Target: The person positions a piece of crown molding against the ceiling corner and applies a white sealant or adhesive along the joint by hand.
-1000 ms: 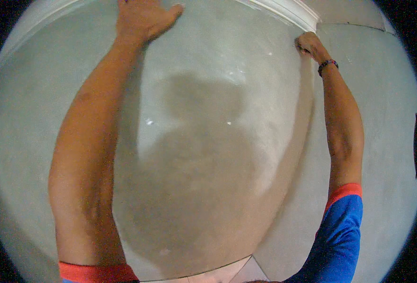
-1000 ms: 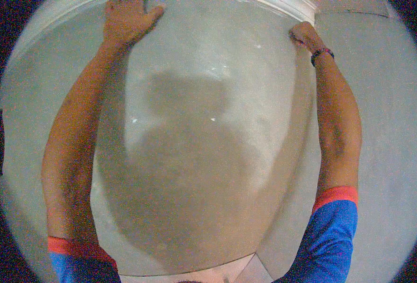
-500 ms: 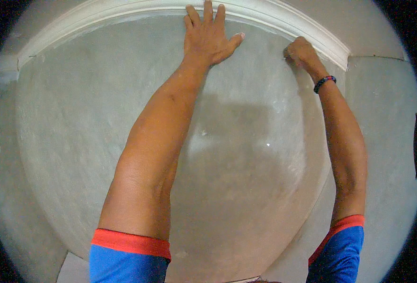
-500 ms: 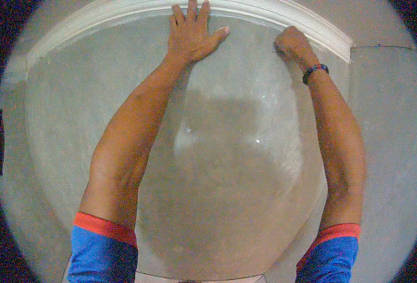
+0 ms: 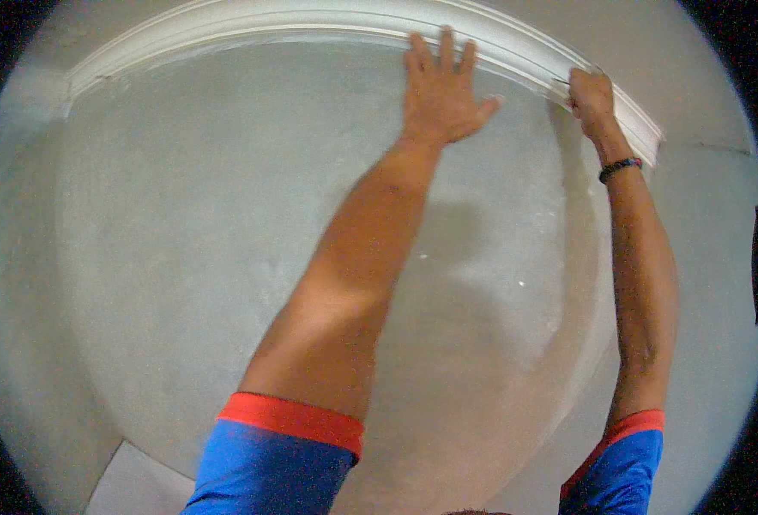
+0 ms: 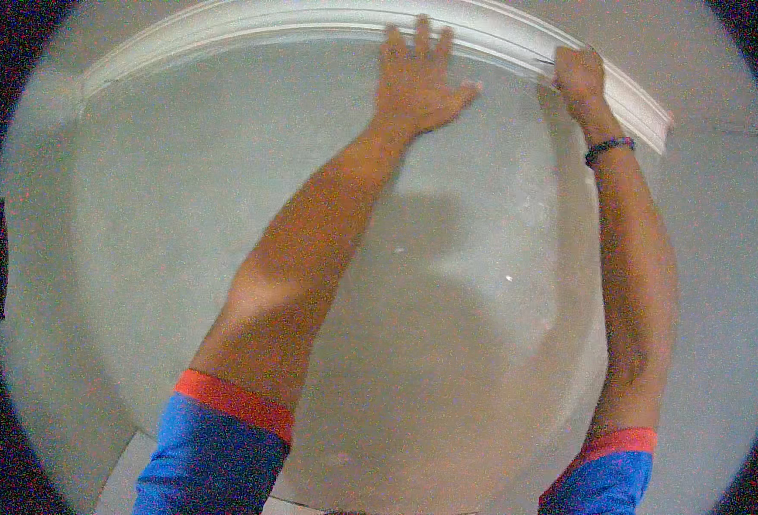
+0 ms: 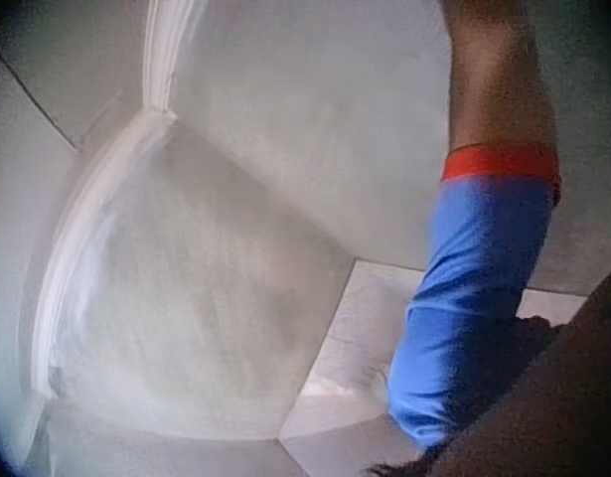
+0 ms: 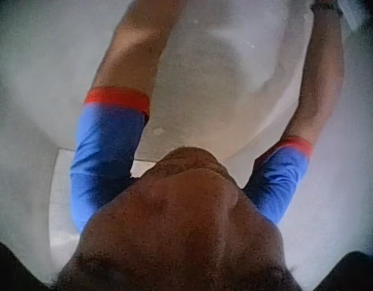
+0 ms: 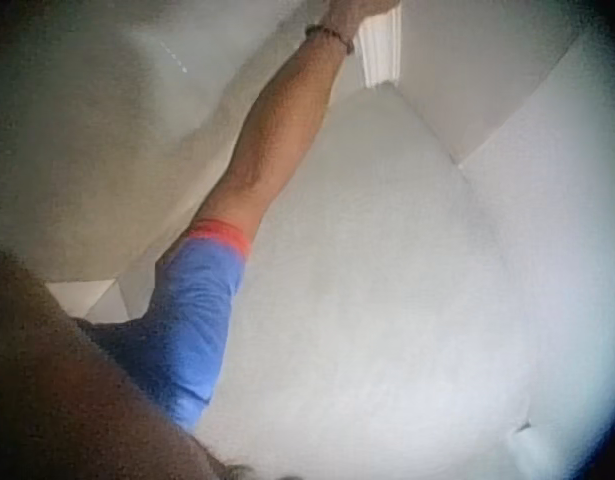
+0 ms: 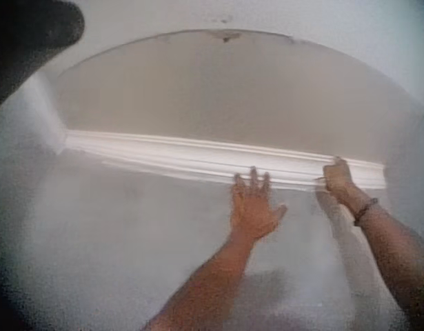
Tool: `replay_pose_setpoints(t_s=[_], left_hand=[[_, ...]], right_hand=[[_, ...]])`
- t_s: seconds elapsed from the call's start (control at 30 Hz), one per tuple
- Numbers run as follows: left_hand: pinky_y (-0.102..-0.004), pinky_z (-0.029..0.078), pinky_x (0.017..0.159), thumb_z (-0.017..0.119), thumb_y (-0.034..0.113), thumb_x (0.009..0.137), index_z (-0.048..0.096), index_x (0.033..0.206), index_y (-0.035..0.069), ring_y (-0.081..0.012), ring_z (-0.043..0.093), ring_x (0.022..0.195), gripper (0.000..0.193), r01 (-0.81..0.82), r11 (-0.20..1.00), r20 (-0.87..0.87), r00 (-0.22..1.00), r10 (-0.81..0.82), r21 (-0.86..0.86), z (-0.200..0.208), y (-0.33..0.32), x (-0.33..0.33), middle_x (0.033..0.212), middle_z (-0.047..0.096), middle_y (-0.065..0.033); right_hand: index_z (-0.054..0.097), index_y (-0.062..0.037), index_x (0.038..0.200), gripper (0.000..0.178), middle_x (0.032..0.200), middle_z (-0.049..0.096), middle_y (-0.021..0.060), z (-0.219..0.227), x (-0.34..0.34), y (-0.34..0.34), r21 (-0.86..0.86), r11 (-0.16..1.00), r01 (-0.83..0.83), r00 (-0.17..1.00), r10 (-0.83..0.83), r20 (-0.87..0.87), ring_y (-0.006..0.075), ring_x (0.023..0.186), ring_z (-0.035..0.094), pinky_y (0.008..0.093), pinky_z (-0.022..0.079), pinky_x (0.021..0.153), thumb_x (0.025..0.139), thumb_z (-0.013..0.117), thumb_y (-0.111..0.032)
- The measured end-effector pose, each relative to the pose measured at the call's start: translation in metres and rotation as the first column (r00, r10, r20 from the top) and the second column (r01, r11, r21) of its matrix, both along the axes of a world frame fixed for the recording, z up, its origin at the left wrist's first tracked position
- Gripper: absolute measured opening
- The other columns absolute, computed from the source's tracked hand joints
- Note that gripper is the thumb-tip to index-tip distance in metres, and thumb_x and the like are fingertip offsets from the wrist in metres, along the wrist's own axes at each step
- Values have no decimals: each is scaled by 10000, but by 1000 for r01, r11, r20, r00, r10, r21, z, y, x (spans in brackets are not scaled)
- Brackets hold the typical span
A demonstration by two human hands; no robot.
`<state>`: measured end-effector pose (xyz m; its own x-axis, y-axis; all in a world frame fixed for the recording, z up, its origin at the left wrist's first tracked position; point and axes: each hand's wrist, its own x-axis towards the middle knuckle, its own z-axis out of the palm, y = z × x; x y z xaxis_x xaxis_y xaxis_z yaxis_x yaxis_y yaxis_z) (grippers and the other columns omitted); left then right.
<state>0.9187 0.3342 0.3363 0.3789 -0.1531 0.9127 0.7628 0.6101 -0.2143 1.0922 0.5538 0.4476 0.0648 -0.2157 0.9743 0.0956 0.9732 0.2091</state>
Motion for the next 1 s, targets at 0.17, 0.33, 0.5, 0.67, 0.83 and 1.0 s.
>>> replay_pose_setpoints(t_s=[0.17, 0.33, 0.5, 0.67, 0.83, 1.0], left_hand=[[-614, 130, 1140, 530, 679, 810, 311, 1502, 88, -566, 135, 1395, 936, 29, 999, 33, 999, -28, -15, -8, -2, -13, 1565, 199, -234], [-615, 93, 1145, 535, 667, 815, 317, 1501, 90, -562, 109, 1402, 922, 20, 999, 46, 999, -18, -46, -6, 2, -9, 1573, 179, -230], [-614, 74, 1148, 510, 668, 831, 300, 1509, 98, -559, 85, 1408, 910, 21, 998, 59, 998, -18, -55, -3, 1, -11, 1580, 165, -224], [-620, 61, 1149, 489, 677, 834, 291, 1508, 82, -556, 68, 1412, 920, 5, 998, 75, 997, -1, -60, -1, -3, 1, 1583, 154, -223], [-605, 30, 1163, 502, 662, 826, 228, 1520, 71, -490, 66, 1441, 952, -147, 982, 158, 974, 165, -121, -15, -30, -7, 1583, 157, -214], [-557, 69, 1183, 514, 560, 849, 267, 1494, 74, -376, 155, 1455, 845, 327, 945, -55, 943, -327, -14, -24, -33, 10, 1546, 256, -195]], right_hand=[[522, -48, 647, 246, 579, 514, 73, -18, -38, -68, -411, 870, -271, 915, 366, 170, 173, 469, 461, 351, 339, 460, 840, 495, -197], [607, 8, 695, 367, 629, 608, 182, -19, -53, -101, -344, 923, -174, 953, 245, 176, 272, 532, 580, 437, 478, 612, 883, 419, -245], [622, 8, 828, 231, 808, 673, 211, -27, -77, -130, -198, 974, -114, 993, 112, -24, 364, 789, 673, 460, 516, 815, 873, 496, -180], [634, 3, 825, 233, 816, 682, 218, 1, -82, -134, 55, 975, 215, 967, -220, 124, 385, 793, 672, 478, 521, 803, 833, 552, -215], [663, -5, 982, 266, 859, 684, 223, -28, -98, -236, 533, 647, 546, 775, -631, -29, 412, 829, 662, 487, 513, 850, 818, 572, -195], [554, -69, 1292, 469, 1173, 612, 266, -30, -120, -262, 360, 932, 41, 986, -95, 135, 425, 1068, 593, 471, 449, 988, 852, 515, -228]])
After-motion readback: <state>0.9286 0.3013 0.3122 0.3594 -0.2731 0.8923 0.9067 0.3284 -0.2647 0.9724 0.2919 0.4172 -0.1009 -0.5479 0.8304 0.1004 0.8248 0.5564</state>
